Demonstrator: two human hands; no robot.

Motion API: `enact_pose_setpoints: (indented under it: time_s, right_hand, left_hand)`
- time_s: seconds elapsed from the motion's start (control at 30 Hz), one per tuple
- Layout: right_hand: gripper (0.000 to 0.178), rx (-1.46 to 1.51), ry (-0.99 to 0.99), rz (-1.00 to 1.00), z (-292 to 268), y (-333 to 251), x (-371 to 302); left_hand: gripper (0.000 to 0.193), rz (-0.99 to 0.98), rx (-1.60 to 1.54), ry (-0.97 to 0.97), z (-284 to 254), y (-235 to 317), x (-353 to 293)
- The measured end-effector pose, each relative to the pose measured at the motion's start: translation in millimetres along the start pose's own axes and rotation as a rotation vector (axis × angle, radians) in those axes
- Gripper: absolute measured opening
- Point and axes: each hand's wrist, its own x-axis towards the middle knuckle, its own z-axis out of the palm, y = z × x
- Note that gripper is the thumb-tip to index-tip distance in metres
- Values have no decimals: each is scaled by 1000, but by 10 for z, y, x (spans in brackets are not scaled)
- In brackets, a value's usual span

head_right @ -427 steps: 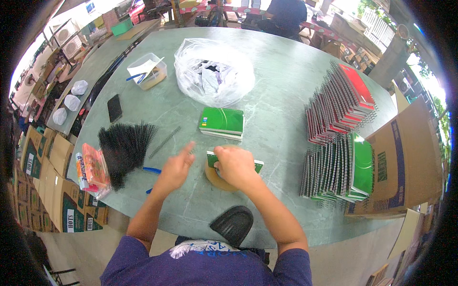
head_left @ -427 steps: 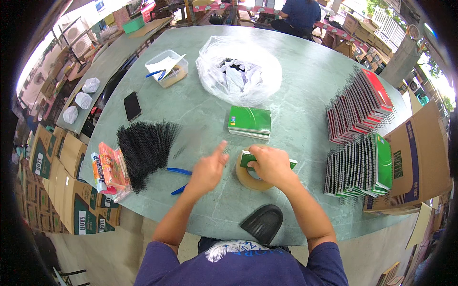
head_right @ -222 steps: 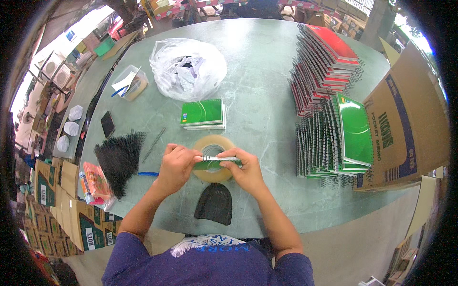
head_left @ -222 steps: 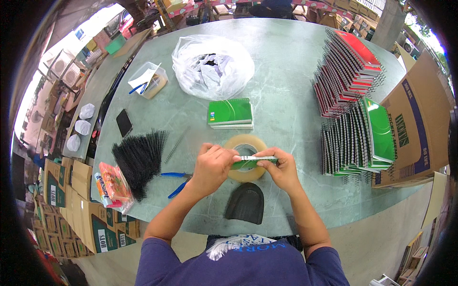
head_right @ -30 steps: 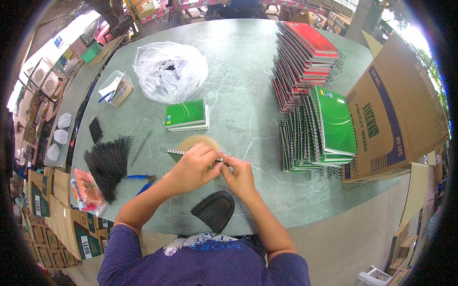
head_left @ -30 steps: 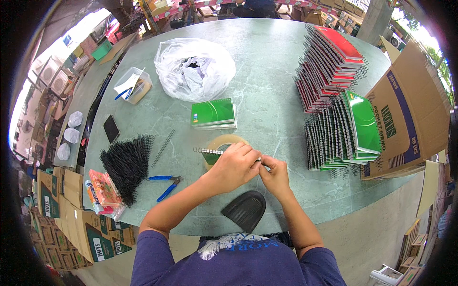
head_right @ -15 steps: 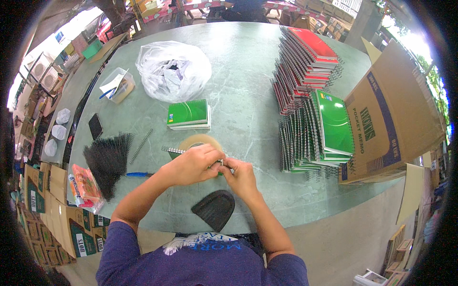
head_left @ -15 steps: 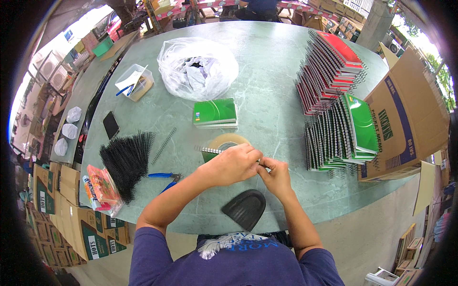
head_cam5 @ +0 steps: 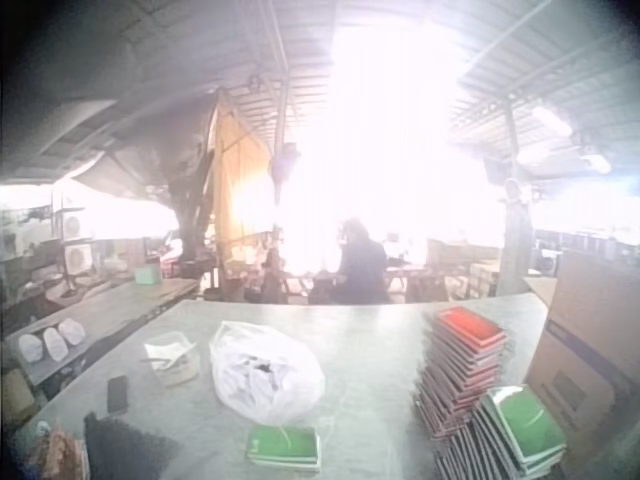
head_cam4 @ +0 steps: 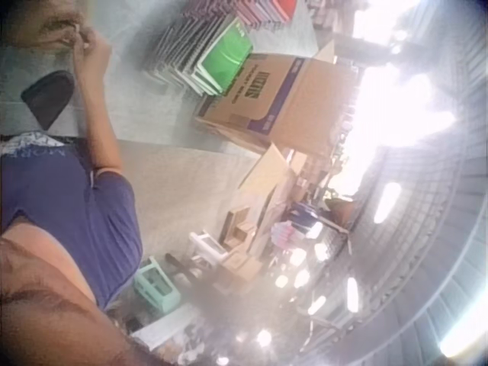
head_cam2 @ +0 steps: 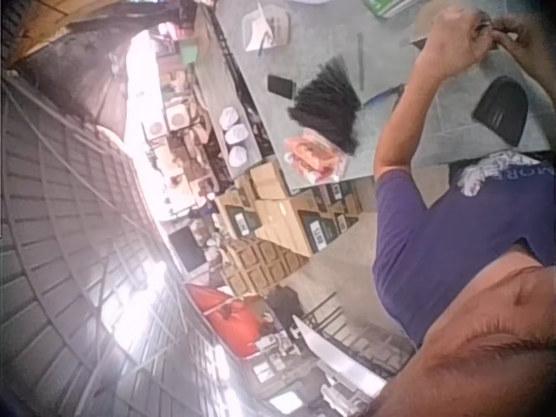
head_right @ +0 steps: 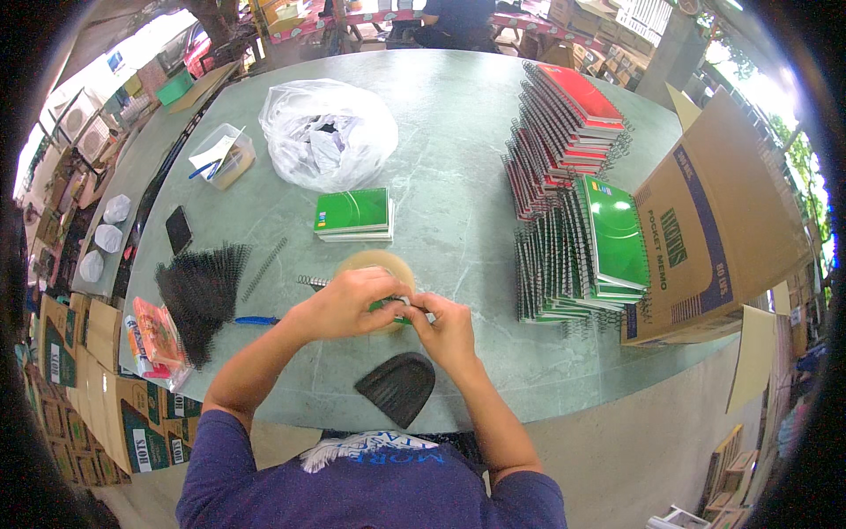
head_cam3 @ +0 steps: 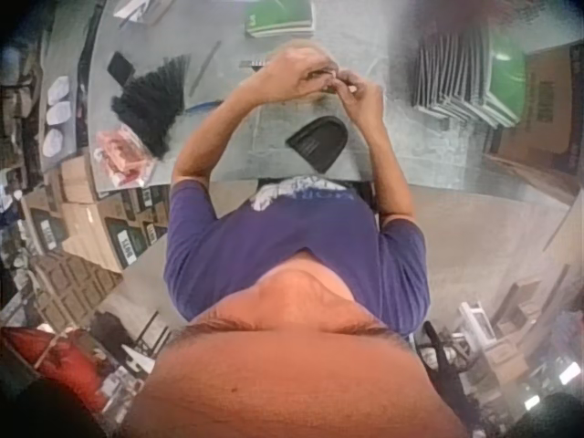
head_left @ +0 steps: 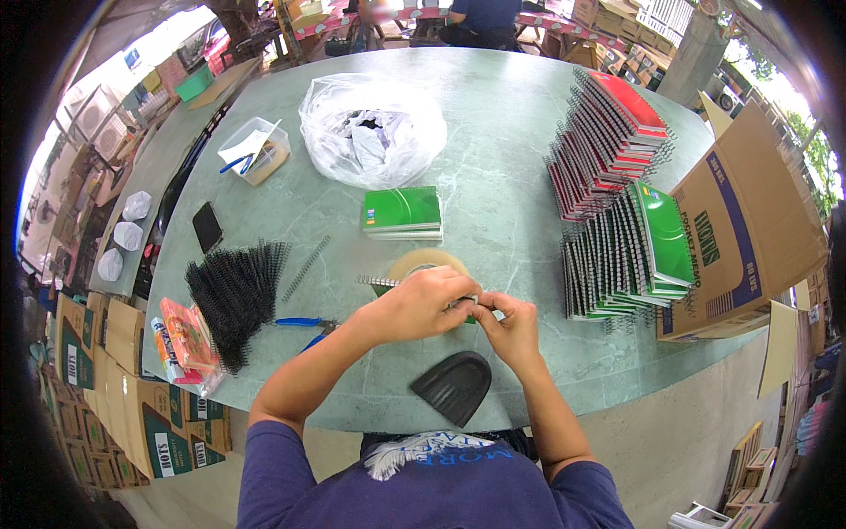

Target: The person threads a metal spiral coil through the pre-punched holes of a green notebook cover and its pages by hand, using a roll of tape as a stand. After threading the coil, the person uses blue pliers to trim the ends and places the finished notebook onto a stack.

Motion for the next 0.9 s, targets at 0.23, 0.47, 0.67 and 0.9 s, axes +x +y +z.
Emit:
enact_pose_setpoints:
  time_s: [0.23,0.47,0.67,0.9]
  right_hand:
    - [14,-146,43,-203,-34,-73,-35]
    - [19,281,84,-63,-179,-145,-45]
    - [22,21,500,-535,-1158,-654,92]
    - [18,-523,533,-354,-2038,-577,-17]
  left_hand:
    - [23,-4,101,206,33,113,-22]
    - [31,-132,54,148,-259,285,-54]
    - [26,-150,-443,606,-297,369,134]
    - [8,490,-559,286,-219,1266,24]
